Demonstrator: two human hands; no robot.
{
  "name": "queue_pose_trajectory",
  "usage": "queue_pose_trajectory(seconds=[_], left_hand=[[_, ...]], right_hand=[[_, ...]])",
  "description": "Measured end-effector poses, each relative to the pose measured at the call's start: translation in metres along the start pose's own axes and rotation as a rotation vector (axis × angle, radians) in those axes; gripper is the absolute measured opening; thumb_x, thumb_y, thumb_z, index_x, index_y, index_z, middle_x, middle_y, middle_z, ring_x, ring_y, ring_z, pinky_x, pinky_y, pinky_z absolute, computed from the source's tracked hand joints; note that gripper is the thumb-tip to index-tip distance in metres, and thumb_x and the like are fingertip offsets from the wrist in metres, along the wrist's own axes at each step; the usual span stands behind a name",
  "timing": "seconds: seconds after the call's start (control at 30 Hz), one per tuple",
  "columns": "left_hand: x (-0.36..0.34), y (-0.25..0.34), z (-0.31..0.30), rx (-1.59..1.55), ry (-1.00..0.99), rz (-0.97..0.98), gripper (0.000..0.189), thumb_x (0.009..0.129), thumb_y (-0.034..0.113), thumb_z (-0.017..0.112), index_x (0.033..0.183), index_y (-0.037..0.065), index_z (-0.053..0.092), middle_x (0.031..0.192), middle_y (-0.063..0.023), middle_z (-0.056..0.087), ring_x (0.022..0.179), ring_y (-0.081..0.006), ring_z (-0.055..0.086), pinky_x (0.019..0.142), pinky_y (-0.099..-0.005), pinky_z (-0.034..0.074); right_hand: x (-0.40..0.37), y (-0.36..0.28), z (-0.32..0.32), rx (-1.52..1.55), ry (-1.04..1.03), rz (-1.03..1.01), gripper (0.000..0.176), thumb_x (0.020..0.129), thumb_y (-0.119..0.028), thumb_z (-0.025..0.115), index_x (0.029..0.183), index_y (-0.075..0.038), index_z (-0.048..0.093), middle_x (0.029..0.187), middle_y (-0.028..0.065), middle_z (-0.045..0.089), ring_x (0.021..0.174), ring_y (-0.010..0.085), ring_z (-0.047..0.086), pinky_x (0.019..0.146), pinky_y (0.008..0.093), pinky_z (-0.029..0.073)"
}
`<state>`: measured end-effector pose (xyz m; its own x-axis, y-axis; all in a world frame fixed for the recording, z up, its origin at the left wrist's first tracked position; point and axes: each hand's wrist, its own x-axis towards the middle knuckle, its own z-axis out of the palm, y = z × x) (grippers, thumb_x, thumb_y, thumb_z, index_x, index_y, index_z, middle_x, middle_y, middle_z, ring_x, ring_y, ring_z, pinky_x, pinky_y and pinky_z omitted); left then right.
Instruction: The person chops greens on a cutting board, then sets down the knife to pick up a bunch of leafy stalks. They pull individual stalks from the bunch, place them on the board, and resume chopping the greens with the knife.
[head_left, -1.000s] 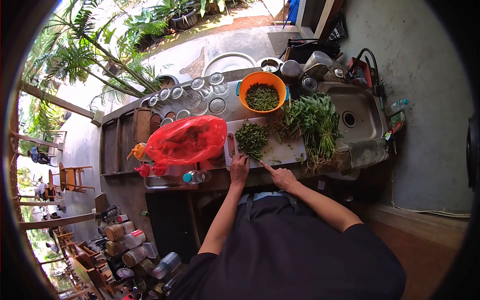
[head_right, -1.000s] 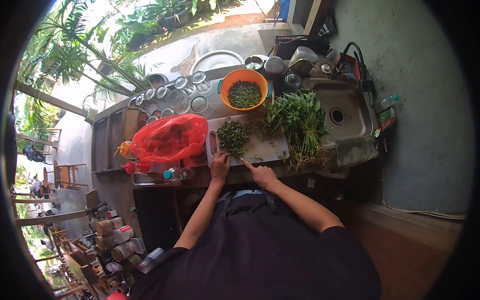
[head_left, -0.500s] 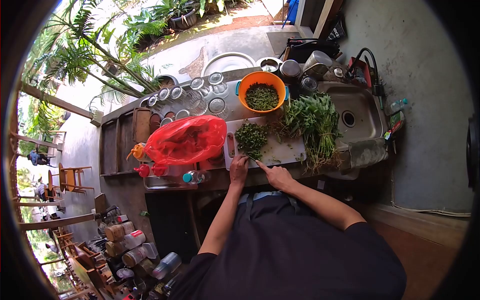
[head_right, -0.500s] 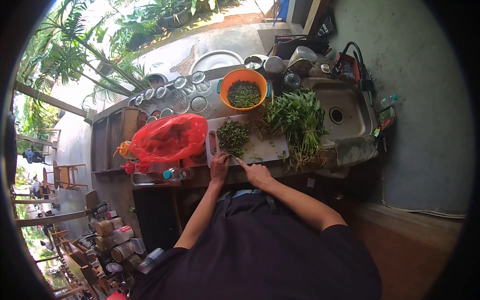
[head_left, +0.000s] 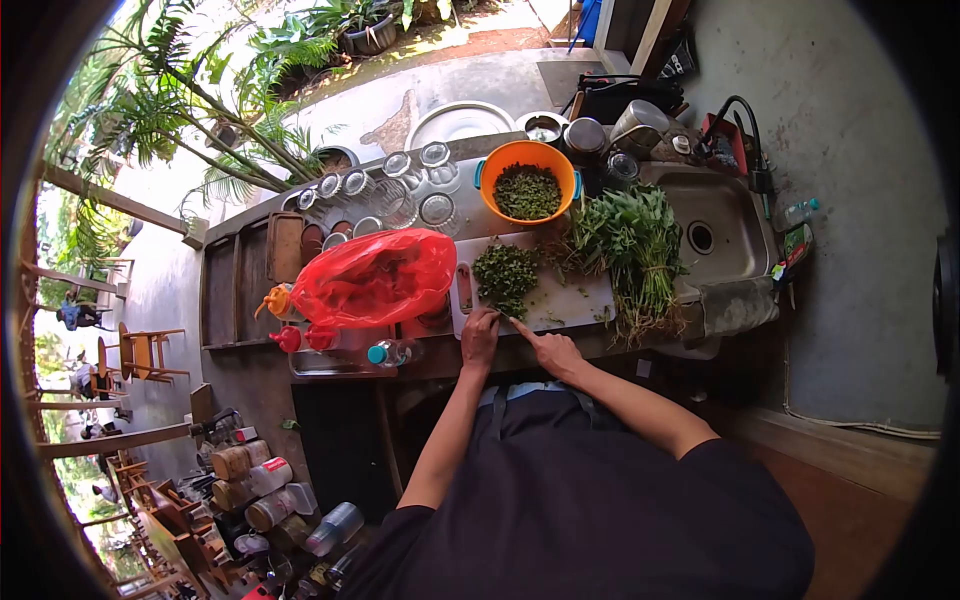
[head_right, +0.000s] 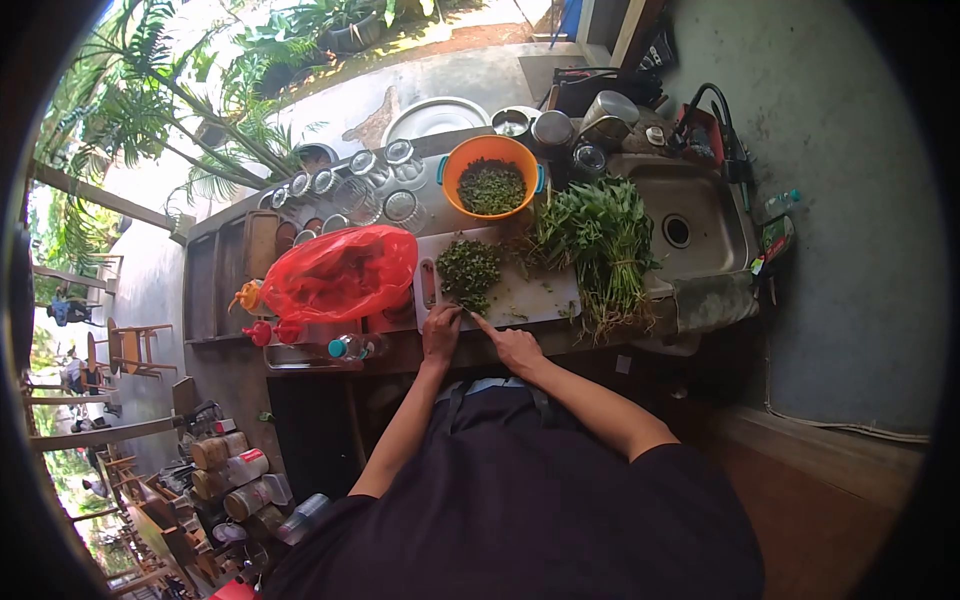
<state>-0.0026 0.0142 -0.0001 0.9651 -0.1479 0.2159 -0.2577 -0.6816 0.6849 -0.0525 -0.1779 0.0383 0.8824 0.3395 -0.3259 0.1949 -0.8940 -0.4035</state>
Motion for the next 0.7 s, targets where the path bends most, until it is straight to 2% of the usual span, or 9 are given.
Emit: queue_pose_trajectory(seconds=[0.37, 0.5, 0.57, 0.7], left_hand=[[-0.001, 0.0, 0.0, -0.018, 0.091, -0.099, 0.01, 0.083, 0.007, 0.071, 0.092, 0.002, 0.073, 0.094, -0.0127, 0.067, 0.093, -0.0314, 0.064, 0.083, -0.0401, 0.051], [-0.003, -0.003, 0.003, 0.001, 0.088, -0.065, 0.011, 0.083, 0.009, 0.072, 0.091, 0.002, 0.073, 0.093, -0.0125, 0.066, 0.092, -0.0309, 0.063, 0.083, -0.0401, 0.051], [-0.002, -0.004, 0.003, 0.009, 0.046, -0.06, 0.011, 0.083, 0.01, 0.072, 0.091, 0.002, 0.074, 0.093, -0.0124, 0.066, 0.092, -0.0305, 0.064, 0.083, -0.0399, 0.051], [-0.001, 0.0, -0.002, -0.006, 0.018, -0.053, 0.011, 0.083, 0.01, 0.072, 0.092, 0.003, 0.074, 0.093, -0.0121, 0.066, 0.092, -0.0304, 0.064, 0.083, -0.0396, 0.051]], right_hand=[[-0.007, 0.01, -0.001, -0.018, 0.001, -0.049, 0.086, 0.089, -0.005, 0.046, 0.158, -0.04, 0.007, 0.077, 0.0213, 0.067, 0.07, 0.0406, 0.067, 0.069, 0.0529, 0.055], [-0.018, 0.012, -0.008, -0.033, -0.009, -0.04, 0.083, 0.091, -0.008, 0.046, 0.158, -0.04, 0.007, 0.074, 0.0207, 0.065, 0.065, 0.0394, 0.065, 0.064, 0.0516, 0.054], [-0.017, 0.011, -0.011, -0.01, -0.047, -0.002, 0.084, 0.09, -0.007, 0.046, 0.157, -0.041, 0.009, 0.079, 0.0238, 0.066, 0.072, 0.0416, 0.067, 0.072, 0.0541, 0.054], [-0.013, 0.006, -0.018, -0.008, -0.05, 0.032, 0.082, 0.09, -0.009, 0.046, 0.157, -0.04, 0.01, 0.08, 0.0241, 0.066, 0.074, 0.042, 0.067, 0.073, 0.0542, 0.054]])
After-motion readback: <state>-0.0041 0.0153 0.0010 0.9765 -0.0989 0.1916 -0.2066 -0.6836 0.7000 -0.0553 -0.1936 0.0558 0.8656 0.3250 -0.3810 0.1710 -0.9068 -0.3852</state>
